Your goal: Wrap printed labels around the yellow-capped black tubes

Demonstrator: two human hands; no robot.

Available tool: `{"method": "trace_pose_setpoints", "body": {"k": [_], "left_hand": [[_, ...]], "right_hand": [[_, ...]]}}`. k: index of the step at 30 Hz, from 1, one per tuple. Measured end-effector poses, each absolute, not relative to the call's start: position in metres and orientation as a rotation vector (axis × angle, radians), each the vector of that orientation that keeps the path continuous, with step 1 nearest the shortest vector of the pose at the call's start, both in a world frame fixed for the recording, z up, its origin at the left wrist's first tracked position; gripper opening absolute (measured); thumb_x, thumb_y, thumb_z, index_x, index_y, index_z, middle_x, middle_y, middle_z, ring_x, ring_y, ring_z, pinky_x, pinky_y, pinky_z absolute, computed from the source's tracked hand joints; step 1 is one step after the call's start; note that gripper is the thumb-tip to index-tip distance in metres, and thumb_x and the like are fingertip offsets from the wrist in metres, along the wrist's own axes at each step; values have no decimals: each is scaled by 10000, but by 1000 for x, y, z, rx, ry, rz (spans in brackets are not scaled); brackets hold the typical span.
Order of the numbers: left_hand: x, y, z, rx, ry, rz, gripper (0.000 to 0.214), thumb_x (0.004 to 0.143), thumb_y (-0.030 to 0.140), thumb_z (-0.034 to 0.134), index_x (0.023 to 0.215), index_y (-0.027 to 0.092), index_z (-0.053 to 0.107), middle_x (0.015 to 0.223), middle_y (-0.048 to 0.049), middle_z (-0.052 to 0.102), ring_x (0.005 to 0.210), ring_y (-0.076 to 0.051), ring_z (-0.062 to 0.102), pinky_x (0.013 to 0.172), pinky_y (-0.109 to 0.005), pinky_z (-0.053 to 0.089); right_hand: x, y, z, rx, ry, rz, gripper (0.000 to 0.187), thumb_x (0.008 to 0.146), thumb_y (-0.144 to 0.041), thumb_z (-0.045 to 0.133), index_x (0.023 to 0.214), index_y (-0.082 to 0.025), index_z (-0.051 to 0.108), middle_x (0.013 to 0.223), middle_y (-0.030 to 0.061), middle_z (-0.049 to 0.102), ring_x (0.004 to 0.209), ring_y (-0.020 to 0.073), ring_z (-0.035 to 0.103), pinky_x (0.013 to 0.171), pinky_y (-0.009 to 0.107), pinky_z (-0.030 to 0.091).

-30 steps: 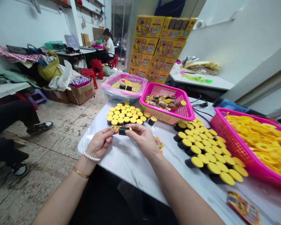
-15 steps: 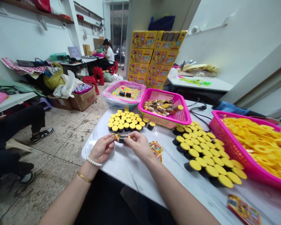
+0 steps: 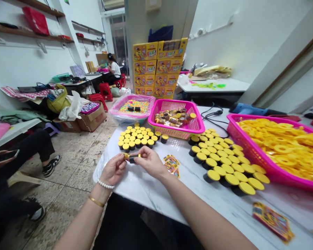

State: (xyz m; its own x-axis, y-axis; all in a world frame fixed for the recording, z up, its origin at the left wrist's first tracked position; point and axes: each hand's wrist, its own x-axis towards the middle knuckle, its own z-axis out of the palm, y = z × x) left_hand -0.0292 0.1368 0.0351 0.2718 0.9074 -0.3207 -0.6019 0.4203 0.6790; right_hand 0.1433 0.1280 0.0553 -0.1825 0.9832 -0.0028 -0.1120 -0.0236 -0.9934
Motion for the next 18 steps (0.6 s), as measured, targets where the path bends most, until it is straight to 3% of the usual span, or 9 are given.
{"method": "trace_pose_setpoints", "body": {"k": [3, 8, 11, 18], "left_hand": [[-27, 136, 35, 529, 768, 1069, 347, 598, 253, 864, 776, 99, 609, 619, 24, 602, 383, 5, 367, 309, -97, 155], [-26, 135, 36, 620, 801, 1054, 378, 609, 319, 869, 777, 82, 627, 741, -30, 676, 372, 17, 365, 297, -113, 151], [-27, 136, 35, 590, 791, 1064, 347, 629, 289, 858, 774, 81, 621, 699, -3, 644, 367, 19, 344, 292, -114, 149], [-29, 140, 33, 473, 764, 1053, 230, 716, 171, 795, 821, 88, 608, 727, -9, 628, 422, 7, 383, 310, -93, 174]], "right_hand": [[145, 127, 51, -1076, -1364, 1236, 237, 694, -298, 765, 807, -225, 569, 934, 46, 766, 727, 167, 694, 669, 311, 563], [151, 129, 44, -1112, -1459, 931, 185, 772, -310, 708, 920, -219, 645, 859, 32, 730, 746, 166, 670, 685, 297, 534], [152, 131, 46, -1093, -1433, 987, 181, 759, -324, 724, 889, -223, 648, 869, 38, 738, 755, 170, 674, 691, 302, 534], [148, 133, 50, -914, -1147, 1306, 295, 708, -416, 778, 865, -215, 630, 994, 61, 775, 878, 193, 720, 887, 391, 552]]}}
